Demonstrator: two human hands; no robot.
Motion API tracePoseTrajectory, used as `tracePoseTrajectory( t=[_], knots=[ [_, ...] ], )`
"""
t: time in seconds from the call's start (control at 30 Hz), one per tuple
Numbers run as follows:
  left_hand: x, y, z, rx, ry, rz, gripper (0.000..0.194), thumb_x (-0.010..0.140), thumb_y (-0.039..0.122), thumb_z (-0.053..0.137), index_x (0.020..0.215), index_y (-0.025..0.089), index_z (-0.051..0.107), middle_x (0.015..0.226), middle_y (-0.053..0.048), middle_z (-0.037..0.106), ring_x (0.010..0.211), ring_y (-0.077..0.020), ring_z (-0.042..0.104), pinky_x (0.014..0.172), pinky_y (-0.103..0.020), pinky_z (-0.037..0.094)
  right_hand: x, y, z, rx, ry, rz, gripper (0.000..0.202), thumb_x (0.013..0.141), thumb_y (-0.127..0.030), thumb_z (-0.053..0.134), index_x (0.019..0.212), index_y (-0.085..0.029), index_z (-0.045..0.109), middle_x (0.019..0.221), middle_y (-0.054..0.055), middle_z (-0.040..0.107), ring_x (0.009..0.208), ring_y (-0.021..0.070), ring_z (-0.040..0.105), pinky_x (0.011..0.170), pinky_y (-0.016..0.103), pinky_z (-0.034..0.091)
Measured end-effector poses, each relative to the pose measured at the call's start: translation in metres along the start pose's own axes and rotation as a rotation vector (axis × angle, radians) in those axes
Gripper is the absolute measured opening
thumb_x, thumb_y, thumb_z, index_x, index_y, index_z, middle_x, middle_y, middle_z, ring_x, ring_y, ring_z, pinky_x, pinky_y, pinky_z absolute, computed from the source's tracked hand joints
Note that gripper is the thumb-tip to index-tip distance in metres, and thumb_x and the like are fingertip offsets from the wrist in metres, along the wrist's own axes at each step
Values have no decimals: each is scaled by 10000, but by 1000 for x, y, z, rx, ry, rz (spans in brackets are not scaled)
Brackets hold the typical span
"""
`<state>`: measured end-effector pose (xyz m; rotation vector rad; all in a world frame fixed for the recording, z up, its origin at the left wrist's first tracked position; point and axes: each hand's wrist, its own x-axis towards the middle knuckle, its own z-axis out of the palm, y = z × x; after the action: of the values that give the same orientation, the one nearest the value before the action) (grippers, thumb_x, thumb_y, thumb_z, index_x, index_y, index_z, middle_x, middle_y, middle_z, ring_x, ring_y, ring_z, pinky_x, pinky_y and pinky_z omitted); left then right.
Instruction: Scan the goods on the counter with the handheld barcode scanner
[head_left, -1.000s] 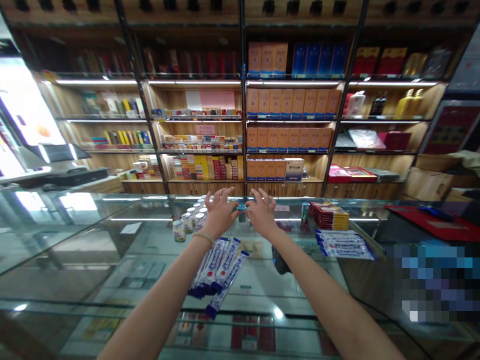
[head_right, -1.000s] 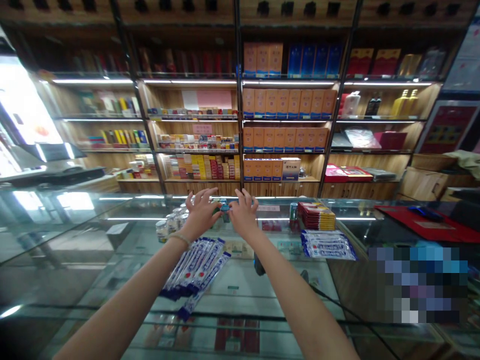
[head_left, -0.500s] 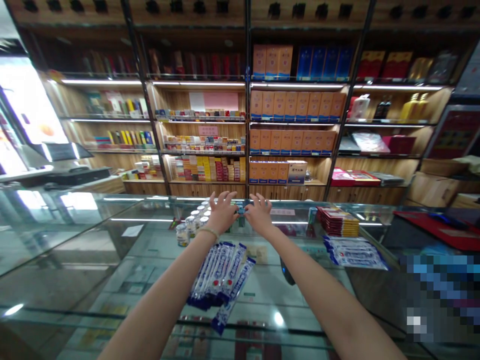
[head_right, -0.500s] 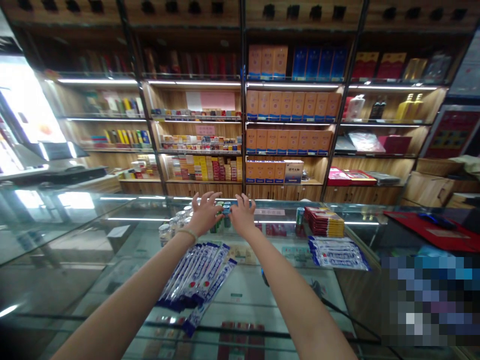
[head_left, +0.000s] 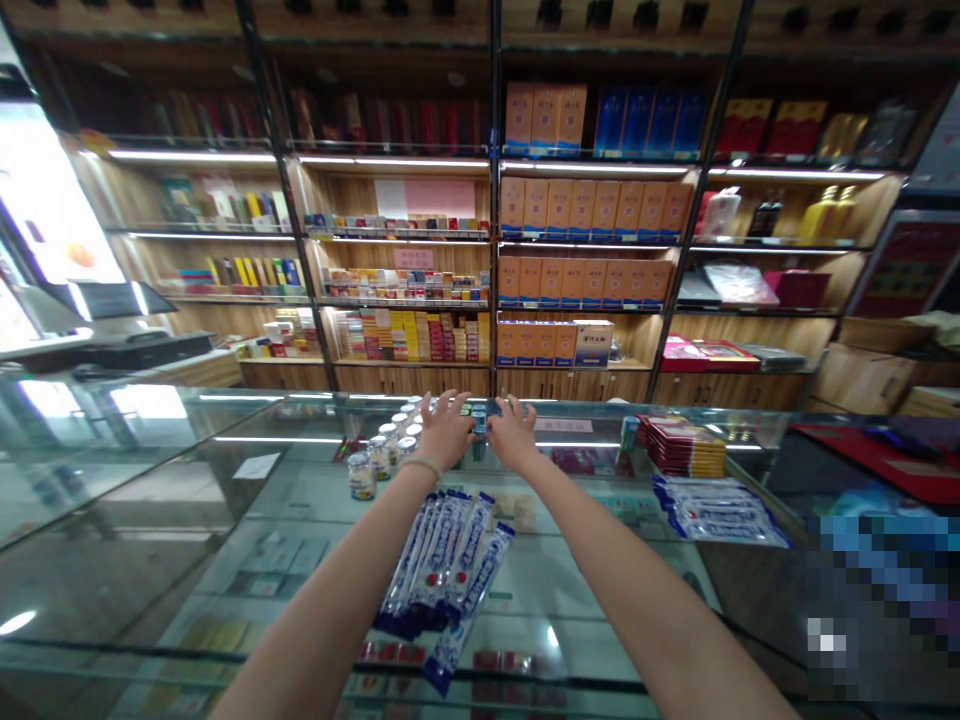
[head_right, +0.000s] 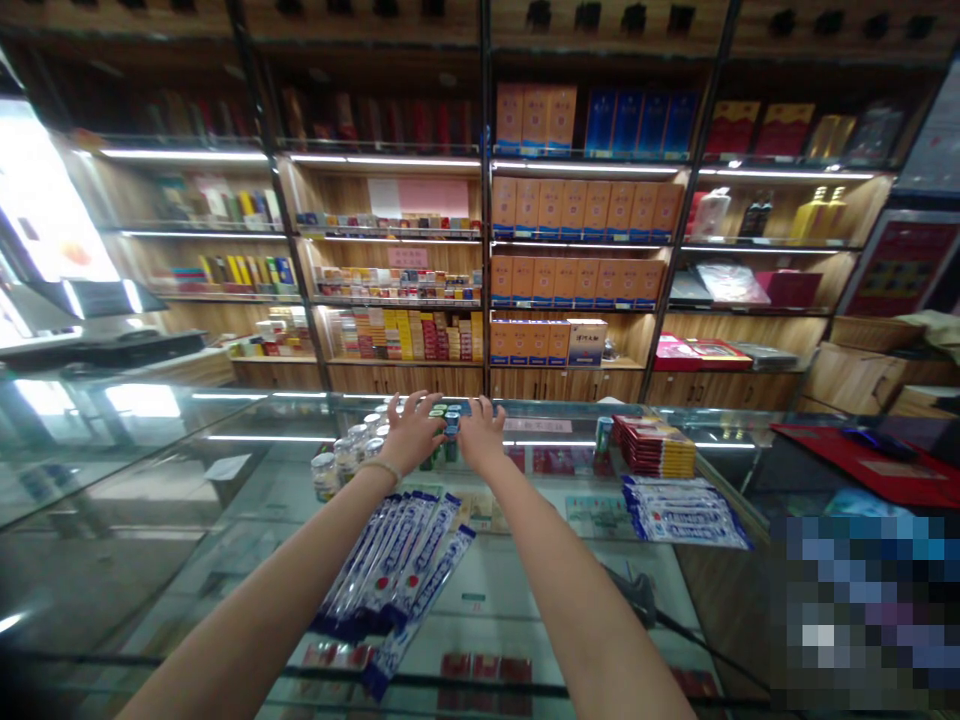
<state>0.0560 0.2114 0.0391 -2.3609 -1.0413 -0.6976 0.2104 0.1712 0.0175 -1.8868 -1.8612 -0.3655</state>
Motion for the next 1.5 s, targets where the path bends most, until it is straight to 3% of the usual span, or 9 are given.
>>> tracePoseTrajectory(
  t=[0.2,0.43,0.67,0.97,1.23,1.5],
  knots=[
    [0,-2,8,-10,-3,-22,58,782,265,748,828,273,783,1488,-58,559,1440,-341,377,1243,-661,45,3,-1,8,0,-2,4,243,958,-275,570,1156,-247,708,1591,103,435,1495,304,267,1173,585,212],
    [-2,-3,6,-46,-28,-52,190,788,245,717,974,274,750,1529,-73,509,1447,-332,364,1247,-637,58,1,-3,5,14,-15,-9,271,959,-293,549,1193,-228,670,1598,117,414,1498,298,254,1182,575,196],
    [-4,0,6,-55,-54,-94,255,764,205,710,1011,268,719,1537,-82,494,1454,-330,357,1244,-624,82,1,-10,7,42,-13,63,456,865,-167,602,1313,-248,563,1609,113,388,1492,289,256,1178,563,199],
    [6,3,7,-35,-63,-127,260,744,151,669,981,241,725,1548,-89,481,1464,-334,342,1216,-631,146,8,-17,16,59,-14,148,384,896,-175,573,1269,-269,587,1601,98,394,1491,287,268,1163,551,220],
    [14,4,12,-25,-73,-161,287,734,152,665,999,239,733,1541,-103,489,1447,-349,350,1204,-638,161,12,-19,17,45,-6,135,371,936,-164,490,1284,-259,578,1597,97,406,1496,285,268,1176,556,213],
    [14,4,11,-23,-86,-179,286,738,147,658,1001,241,721,1545,-105,484,1448,-335,352,1206,-627,154,13,-17,19,33,-20,124,396,912,-170,538,1296,-266,561,1595,105,401,1493,289,263,1172,564,218]
  ],
)
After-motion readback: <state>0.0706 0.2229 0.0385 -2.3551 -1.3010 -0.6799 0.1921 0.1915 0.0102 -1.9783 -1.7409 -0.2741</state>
